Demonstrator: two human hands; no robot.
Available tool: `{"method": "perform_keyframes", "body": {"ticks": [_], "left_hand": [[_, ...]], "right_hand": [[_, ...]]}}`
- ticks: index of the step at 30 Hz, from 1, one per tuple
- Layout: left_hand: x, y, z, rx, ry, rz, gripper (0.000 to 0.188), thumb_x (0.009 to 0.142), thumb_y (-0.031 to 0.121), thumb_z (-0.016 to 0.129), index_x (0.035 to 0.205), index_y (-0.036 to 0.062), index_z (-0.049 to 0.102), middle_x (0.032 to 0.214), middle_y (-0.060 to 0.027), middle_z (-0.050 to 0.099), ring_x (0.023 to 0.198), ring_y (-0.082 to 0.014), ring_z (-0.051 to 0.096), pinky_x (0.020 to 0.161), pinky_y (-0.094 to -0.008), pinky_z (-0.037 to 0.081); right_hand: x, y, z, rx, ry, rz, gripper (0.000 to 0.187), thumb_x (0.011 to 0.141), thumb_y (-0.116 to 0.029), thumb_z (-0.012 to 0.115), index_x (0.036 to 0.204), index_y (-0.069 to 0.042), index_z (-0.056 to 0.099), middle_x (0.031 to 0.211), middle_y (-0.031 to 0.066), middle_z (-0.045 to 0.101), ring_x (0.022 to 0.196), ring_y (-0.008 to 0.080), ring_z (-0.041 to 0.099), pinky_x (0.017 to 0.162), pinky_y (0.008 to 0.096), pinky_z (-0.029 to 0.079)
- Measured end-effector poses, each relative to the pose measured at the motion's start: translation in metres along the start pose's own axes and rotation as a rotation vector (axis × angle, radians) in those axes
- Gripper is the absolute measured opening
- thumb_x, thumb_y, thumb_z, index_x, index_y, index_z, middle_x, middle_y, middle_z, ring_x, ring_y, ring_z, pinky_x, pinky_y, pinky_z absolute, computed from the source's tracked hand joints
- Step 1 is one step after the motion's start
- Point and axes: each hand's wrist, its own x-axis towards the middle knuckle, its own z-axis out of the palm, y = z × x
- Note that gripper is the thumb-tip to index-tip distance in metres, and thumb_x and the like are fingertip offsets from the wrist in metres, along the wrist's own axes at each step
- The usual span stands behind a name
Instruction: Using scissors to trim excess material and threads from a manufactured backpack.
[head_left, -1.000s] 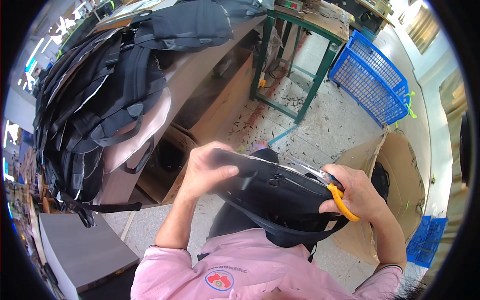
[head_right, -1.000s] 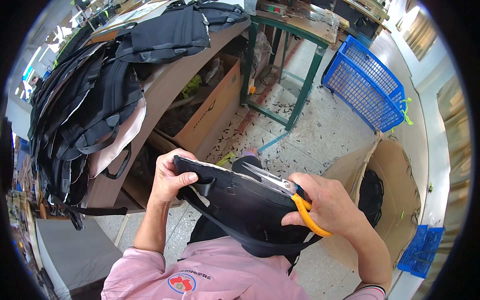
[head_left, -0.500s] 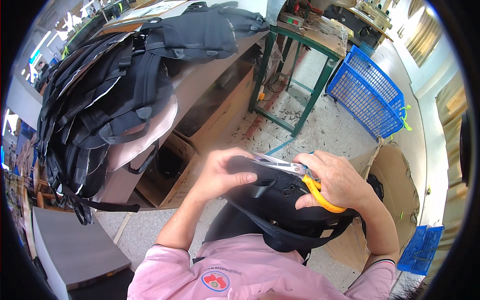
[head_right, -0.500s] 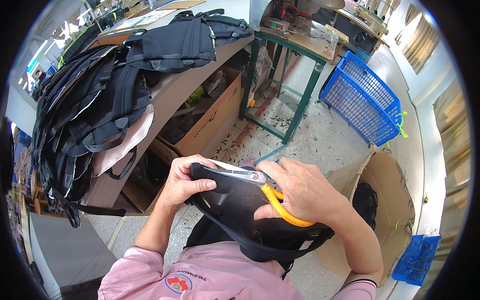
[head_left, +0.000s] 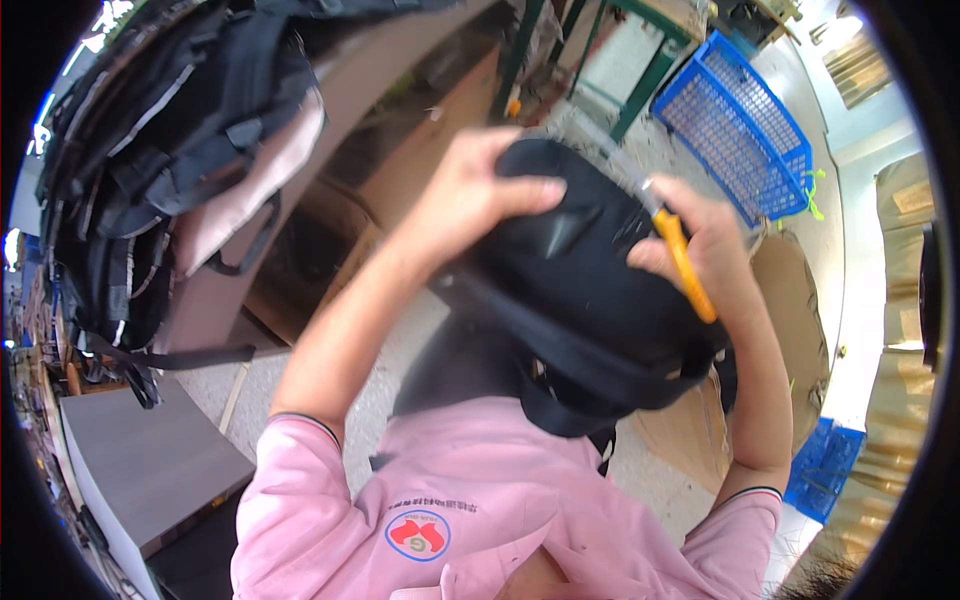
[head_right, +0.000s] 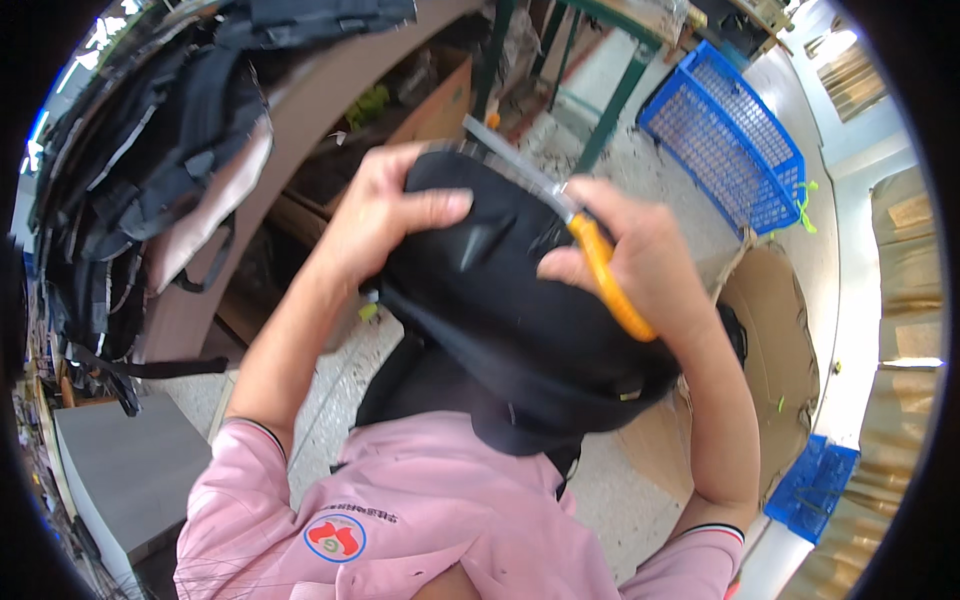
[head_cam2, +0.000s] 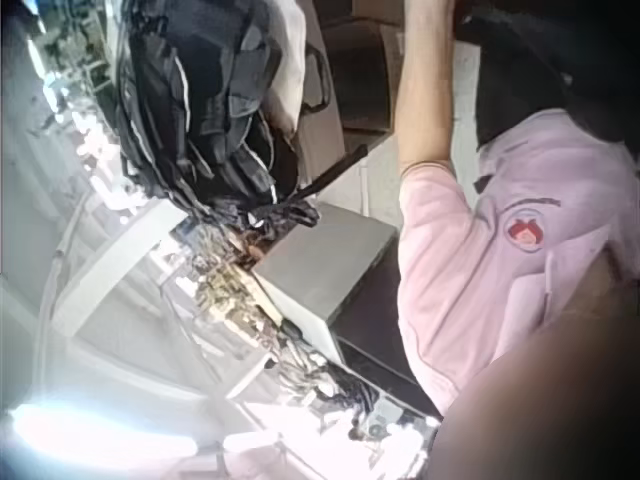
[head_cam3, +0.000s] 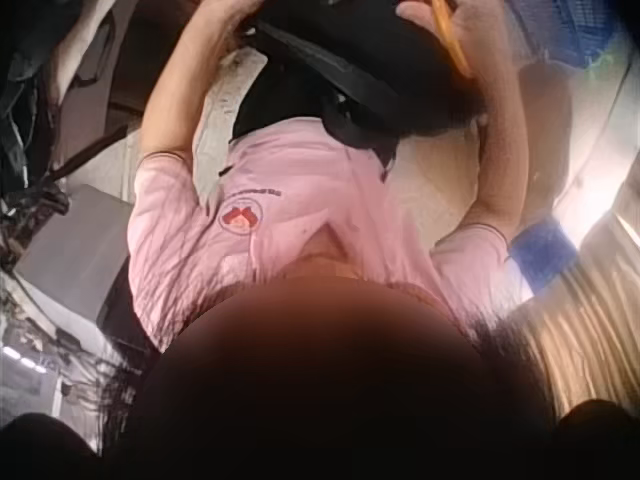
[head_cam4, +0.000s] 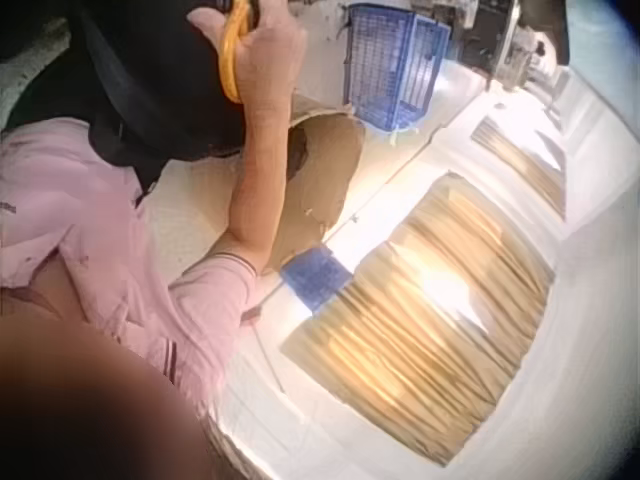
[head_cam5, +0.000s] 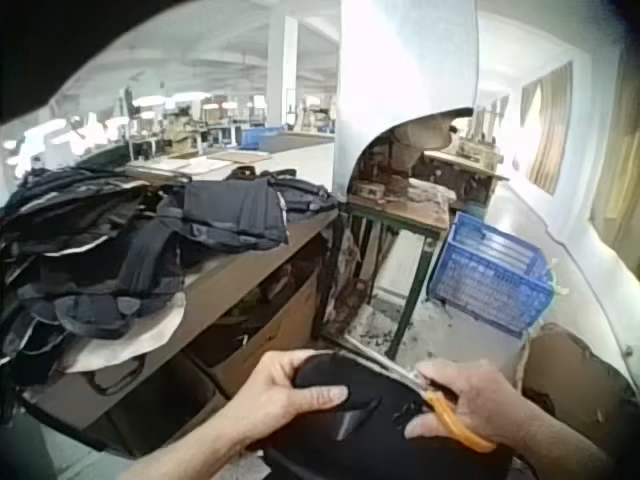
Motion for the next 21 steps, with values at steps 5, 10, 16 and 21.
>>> {"method": "perform_keyframes", "body": {"ticks": [5, 10, 16, 21], "left_hand": [[0.054, 0.021, 0.036, -0.027, -0.138, -0.083, 0.028, 0.071, 0.009, 0.07, 0.096, -0.0029, 0.064, 0.084, -0.0086, 0.066, 0.072, -0.0141, 0.062, 0.068, -0.0258, 0.051], [0.098, 0.013, 0.062, -0.064, -0.161, 0.127, 0.035, 0.08, 0.029, 0.062, 0.097, -0.0027, 0.062, 0.086, -0.0095, 0.062, 0.08, -0.0155, 0.057, 0.072, -0.0262, 0.046], [0.071, -0.096, 0.046, -0.219, -0.072, -0.394, 0.05, 0.091, 0.048, 0.044, 0.111, 0.004, 0.055, 0.092, -0.0086, 0.061, 0.082, -0.0153, 0.055, 0.069, -0.0304, 0.044], [0.007, -0.124, 0.086, -0.526, -0.416, -0.58, 0.061, 0.093, 0.054, 0.029, 0.112, 0.003, 0.058, 0.093, -0.0069, 0.063, 0.085, -0.0124, 0.059, 0.077, -0.0259, 0.045]], "right_hand": [[-0.022, 0.015, -0.011, 0.105, 0.071, 0.191, 0.074, 0.061, -0.03, 0.081, 0.119, 0.0, 0.045, 0.096, 0.0089, 0.056, 0.095, 0.0184, 0.051, 0.087, 0.0292, 0.039], [-0.071, 0.061, -0.042, 0.432, 0.281, 0.576, 0.059, 0.065, -0.02, 0.066, 0.118, 0.001, 0.049, 0.091, 0.0026, 0.055, 0.081, 0.0112, 0.05, 0.073, 0.0223, 0.04], [-0.184, 0.114, -0.063, 1.031, 0.627, 0.371, 0.043, 0.075, -0.007, 0.056, 0.117, 0.004, 0.048, 0.11, 0.0149, 0.059, 0.098, 0.0237, 0.06, 0.089, 0.0315, 0.047], [-0.245, 0.143, -0.055, 1.185, 0.68, 0.315, 0.044, 0.079, -0.002, 0.054, 0.121, 0.004, 0.045, 0.115, 0.0145, 0.057, 0.103, 0.0252, 0.058, 0.093, 0.0355, 0.045]]}}
